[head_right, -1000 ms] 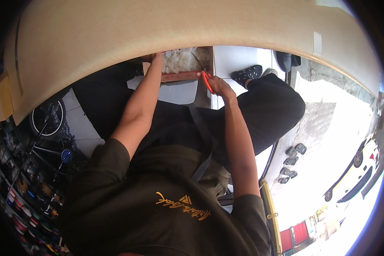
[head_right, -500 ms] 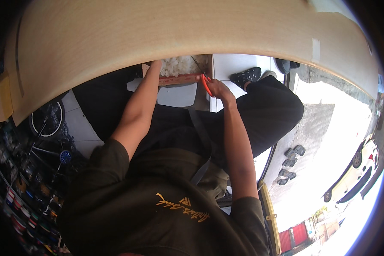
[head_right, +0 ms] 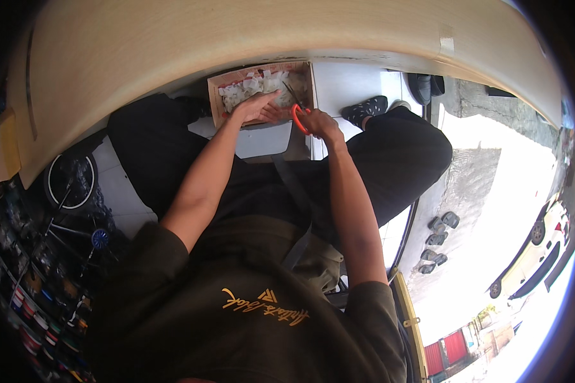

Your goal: The person cuts several strips of thin white foam using scissors and a metal ruler.

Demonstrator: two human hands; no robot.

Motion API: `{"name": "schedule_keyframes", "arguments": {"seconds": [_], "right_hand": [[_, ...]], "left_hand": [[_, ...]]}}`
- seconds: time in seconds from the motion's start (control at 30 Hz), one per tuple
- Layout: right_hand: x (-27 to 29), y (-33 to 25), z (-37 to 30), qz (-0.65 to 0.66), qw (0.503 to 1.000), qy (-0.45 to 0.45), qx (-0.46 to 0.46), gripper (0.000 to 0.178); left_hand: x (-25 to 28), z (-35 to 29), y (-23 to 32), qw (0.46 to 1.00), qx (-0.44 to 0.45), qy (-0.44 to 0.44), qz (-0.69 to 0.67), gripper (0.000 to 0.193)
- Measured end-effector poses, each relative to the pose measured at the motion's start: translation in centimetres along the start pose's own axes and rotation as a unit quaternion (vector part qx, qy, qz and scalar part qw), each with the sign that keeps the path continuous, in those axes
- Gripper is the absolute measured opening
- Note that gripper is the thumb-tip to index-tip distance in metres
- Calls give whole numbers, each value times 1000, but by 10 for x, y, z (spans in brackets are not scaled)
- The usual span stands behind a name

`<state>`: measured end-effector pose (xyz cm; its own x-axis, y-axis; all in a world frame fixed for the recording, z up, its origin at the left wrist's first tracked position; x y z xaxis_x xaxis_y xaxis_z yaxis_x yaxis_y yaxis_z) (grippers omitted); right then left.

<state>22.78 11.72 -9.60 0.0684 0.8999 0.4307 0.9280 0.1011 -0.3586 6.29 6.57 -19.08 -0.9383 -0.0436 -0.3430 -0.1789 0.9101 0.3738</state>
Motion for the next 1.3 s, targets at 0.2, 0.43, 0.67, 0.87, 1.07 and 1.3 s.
{"name": "schedule_keyframes", "arguments": {"seconds": [0.2,0.43,0.67,0.87,1.07,1.3], "right_hand": [[-8,-6,14,-64,969,143,192,23],[-7,-13,5,172,985,-7,-15,32],[6,-27,-20,78,995,58,18,37],[127,-13,-151,218,896,385,-30,34],[139,135,-254,20,740,560,-372,74],[101,149,-268,74,761,470,-441,68]], "left_hand": [[-86,-15,17,985,-34,-145,-85,47],[-77,-23,12,990,-35,-48,-124,29],[-74,-51,20,992,-69,-42,-93,18],[-38,-50,18,990,-123,34,-67,23],[-21,-44,18,972,-168,165,-2,29],[-34,-44,29,973,-176,142,-38,26]]}}
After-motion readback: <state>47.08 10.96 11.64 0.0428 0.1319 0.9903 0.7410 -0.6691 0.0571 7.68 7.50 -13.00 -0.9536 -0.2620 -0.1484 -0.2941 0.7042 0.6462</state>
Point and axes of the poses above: each hand's wrist, its own z-axis towards the middle knuckle, its own x-axis out of the back of the hand, y = z × x, the point moved 7 cm from there along z, towards the middle knuckle, and after that the axes turned 6 degrees about -x, right-handed, at the moved point
